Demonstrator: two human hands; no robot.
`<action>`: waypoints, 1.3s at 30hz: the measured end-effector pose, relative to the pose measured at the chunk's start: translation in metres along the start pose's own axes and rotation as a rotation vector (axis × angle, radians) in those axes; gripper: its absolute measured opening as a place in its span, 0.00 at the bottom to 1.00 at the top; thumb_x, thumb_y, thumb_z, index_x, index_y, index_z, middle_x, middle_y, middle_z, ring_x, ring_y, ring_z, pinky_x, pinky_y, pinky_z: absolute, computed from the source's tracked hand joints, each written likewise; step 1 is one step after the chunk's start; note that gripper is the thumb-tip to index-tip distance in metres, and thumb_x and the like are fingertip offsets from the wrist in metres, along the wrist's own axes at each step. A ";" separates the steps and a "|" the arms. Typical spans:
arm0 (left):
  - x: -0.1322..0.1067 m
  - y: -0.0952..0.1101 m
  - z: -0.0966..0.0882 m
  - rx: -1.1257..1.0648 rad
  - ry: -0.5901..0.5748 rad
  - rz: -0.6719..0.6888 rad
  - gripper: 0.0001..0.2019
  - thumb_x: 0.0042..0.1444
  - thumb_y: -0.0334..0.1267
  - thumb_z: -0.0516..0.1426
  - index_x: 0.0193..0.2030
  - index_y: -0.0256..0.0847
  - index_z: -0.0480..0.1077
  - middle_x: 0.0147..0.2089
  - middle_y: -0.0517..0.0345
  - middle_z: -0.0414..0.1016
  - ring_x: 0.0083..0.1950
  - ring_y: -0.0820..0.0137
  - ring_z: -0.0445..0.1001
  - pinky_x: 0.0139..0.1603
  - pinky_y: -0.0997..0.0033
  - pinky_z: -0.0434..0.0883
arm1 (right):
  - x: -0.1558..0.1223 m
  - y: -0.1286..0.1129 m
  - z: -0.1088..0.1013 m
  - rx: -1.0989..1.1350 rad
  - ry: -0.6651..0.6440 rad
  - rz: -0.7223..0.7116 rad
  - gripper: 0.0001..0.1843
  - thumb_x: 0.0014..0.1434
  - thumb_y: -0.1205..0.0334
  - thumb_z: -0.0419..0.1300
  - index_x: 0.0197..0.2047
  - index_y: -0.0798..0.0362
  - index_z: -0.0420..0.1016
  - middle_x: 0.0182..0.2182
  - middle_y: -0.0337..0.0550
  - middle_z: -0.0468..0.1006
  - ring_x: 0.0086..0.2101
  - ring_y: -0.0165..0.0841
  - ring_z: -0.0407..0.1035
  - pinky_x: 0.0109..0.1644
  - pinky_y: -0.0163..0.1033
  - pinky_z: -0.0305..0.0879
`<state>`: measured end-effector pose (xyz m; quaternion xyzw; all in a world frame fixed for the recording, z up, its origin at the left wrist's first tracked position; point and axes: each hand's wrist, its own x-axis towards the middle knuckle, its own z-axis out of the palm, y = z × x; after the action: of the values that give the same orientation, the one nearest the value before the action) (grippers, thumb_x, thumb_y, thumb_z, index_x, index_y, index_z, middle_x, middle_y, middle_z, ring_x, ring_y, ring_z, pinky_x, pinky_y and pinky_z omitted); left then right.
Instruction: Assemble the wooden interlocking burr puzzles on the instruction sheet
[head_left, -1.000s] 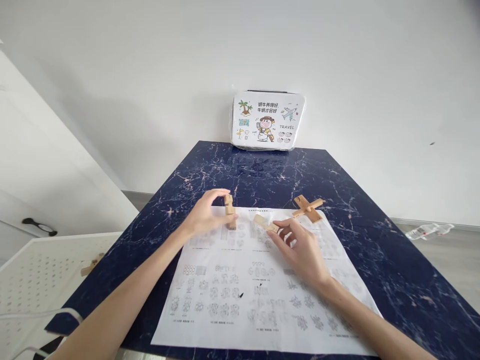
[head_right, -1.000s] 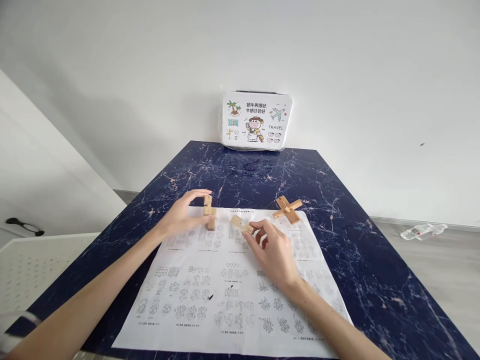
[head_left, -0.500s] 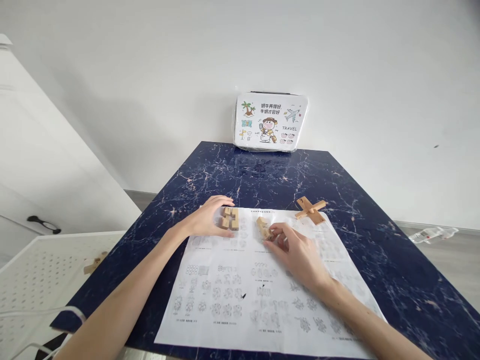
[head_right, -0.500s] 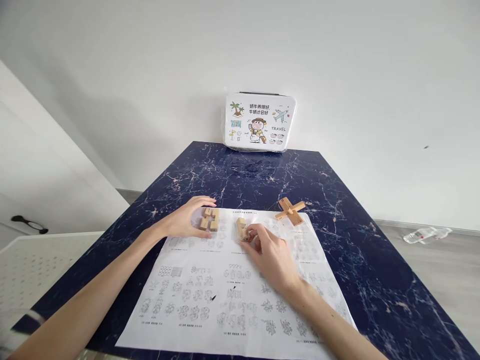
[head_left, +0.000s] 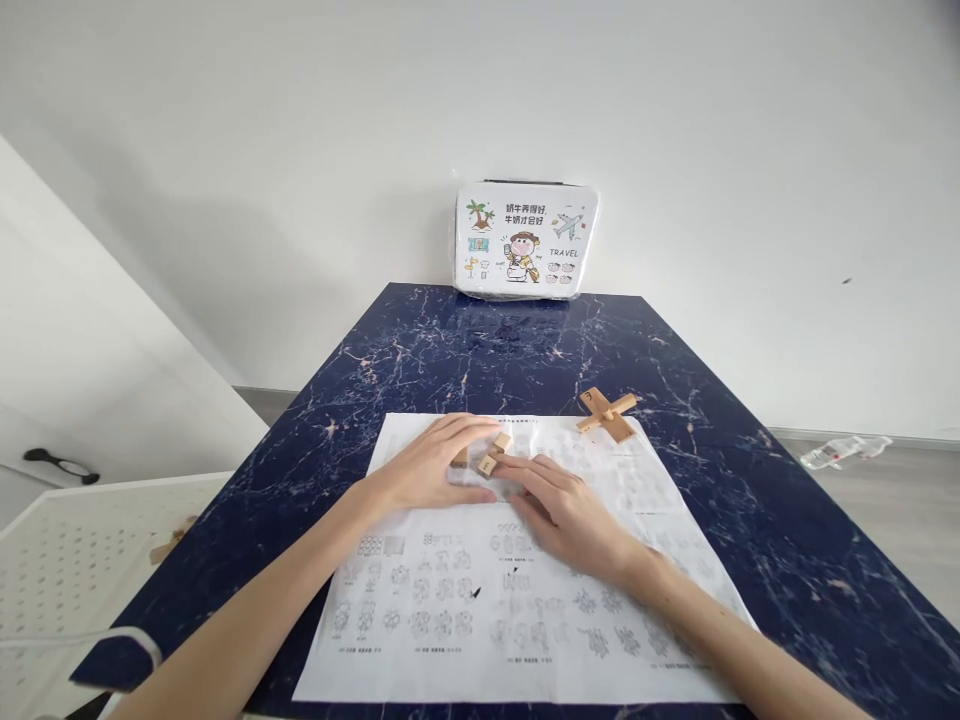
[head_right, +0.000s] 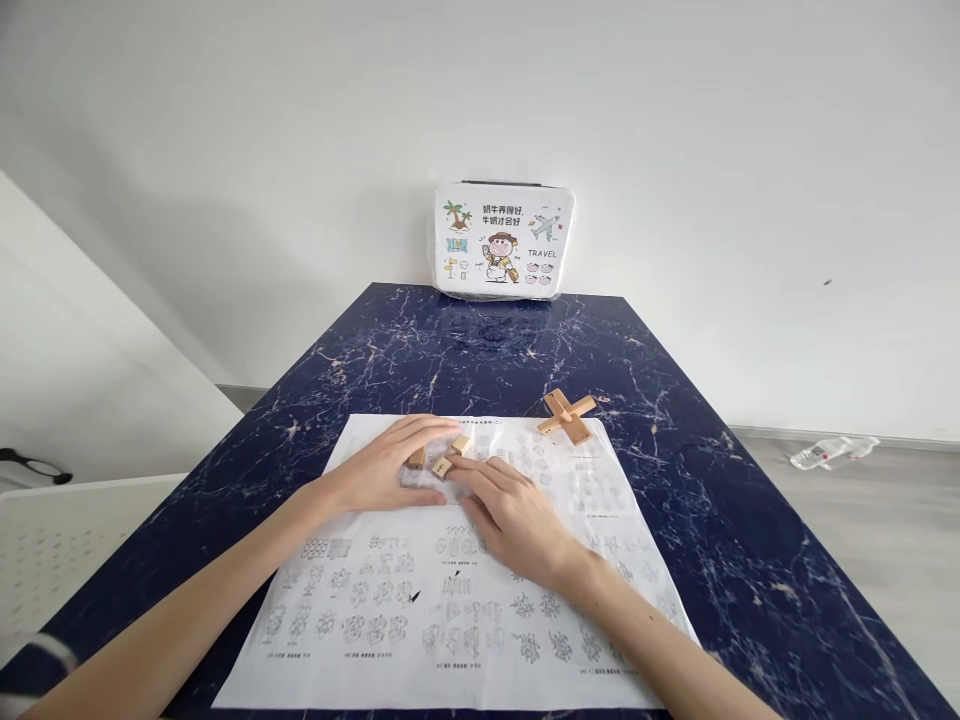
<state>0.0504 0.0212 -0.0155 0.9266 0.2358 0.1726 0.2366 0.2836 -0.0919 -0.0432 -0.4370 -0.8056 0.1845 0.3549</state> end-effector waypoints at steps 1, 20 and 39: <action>0.000 0.001 0.000 0.004 -0.006 0.017 0.37 0.60 0.59 0.67 0.73 0.61 0.63 0.73 0.56 0.69 0.74 0.52 0.64 0.74 0.45 0.63 | 0.000 -0.001 0.000 0.024 0.010 0.009 0.19 0.74 0.66 0.51 0.62 0.44 0.73 0.63 0.47 0.78 0.59 0.45 0.74 0.61 0.58 0.72; -0.005 -0.028 -0.007 0.390 0.227 -0.200 0.14 0.61 0.35 0.54 0.52 0.45 0.73 0.51 0.52 0.73 0.51 0.55 0.70 0.55 0.50 0.70 | 0.000 -0.005 -0.005 0.044 0.125 0.228 0.12 0.73 0.60 0.49 0.44 0.48 0.74 0.41 0.47 0.80 0.30 0.34 0.69 0.35 0.43 0.67; -0.009 -0.011 -0.013 0.433 0.413 -0.071 0.07 0.71 0.38 0.55 0.51 0.46 0.73 0.56 0.48 0.70 0.60 0.54 0.70 0.60 0.49 0.72 | 0.004 0.032 -0.025 0.563 0.588 0.570 0.34 0.69 0.51 0.60 0.73 0.45 0.56 0.60 0.58 0.77 0.36 0.41 0.81 0.30 0.44 0.77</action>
<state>0.0336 0.0299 -0.0122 0.8920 0.3423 0.2948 -0.0133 0.3187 -0.0711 -0.0434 -0.5605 -0.4388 0.3537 0.6068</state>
